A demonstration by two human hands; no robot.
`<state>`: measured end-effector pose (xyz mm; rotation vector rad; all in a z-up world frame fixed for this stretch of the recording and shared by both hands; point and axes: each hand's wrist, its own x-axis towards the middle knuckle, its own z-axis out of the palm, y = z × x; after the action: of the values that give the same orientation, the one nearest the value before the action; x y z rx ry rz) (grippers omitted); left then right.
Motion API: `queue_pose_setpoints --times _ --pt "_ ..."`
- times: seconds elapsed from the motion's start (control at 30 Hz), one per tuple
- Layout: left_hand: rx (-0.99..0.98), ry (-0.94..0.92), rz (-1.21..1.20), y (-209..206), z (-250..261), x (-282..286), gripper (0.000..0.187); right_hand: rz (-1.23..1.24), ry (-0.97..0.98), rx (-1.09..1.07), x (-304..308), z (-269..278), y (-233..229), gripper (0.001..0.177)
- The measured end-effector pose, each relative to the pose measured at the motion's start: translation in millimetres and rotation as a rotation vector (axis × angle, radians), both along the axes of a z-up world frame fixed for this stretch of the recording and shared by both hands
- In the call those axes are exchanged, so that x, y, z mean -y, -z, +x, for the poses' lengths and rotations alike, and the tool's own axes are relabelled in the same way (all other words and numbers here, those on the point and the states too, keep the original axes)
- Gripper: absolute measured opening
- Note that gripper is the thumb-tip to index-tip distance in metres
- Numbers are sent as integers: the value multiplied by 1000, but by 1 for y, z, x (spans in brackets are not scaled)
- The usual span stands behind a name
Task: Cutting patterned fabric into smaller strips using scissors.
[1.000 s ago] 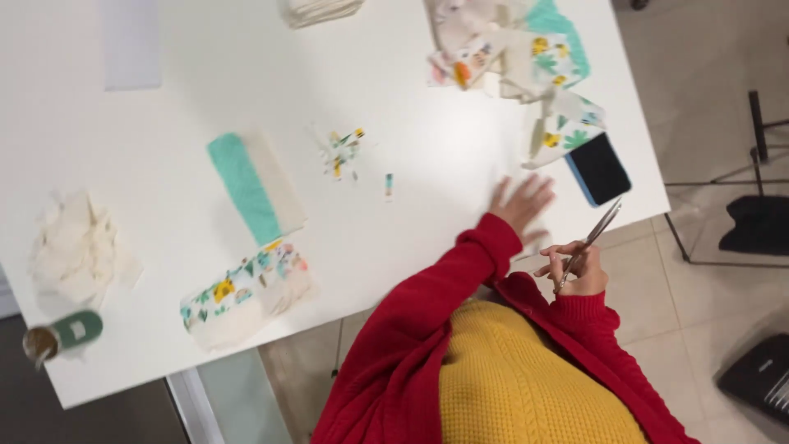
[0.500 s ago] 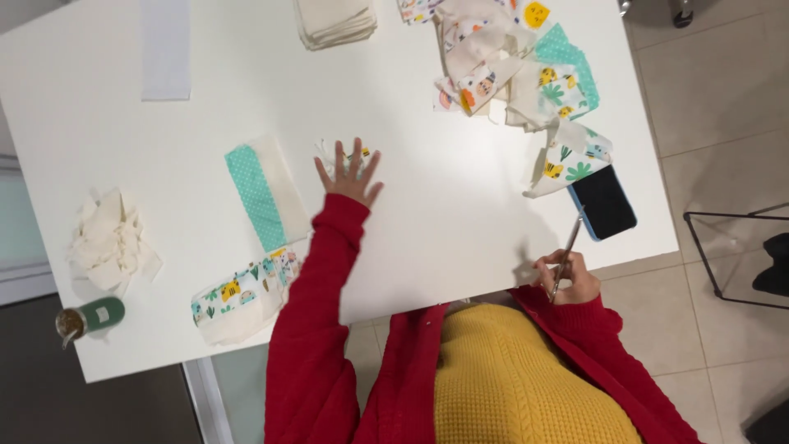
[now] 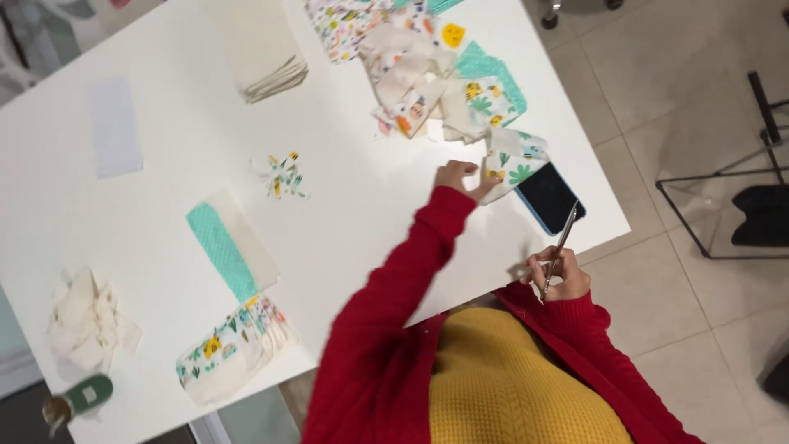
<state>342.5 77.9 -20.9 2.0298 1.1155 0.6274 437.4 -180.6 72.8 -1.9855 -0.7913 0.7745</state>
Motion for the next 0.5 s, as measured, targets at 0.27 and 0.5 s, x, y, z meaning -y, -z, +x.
queue_pose_setpoints --times 0.27,0.5 --pt "338 5 -457 -57 -16 56 29 3 33 -65 -4 24 -8 22" --pt "994 -520 -756 -100 -164 88 37 23 -136 -125 -42 19 -15 21"
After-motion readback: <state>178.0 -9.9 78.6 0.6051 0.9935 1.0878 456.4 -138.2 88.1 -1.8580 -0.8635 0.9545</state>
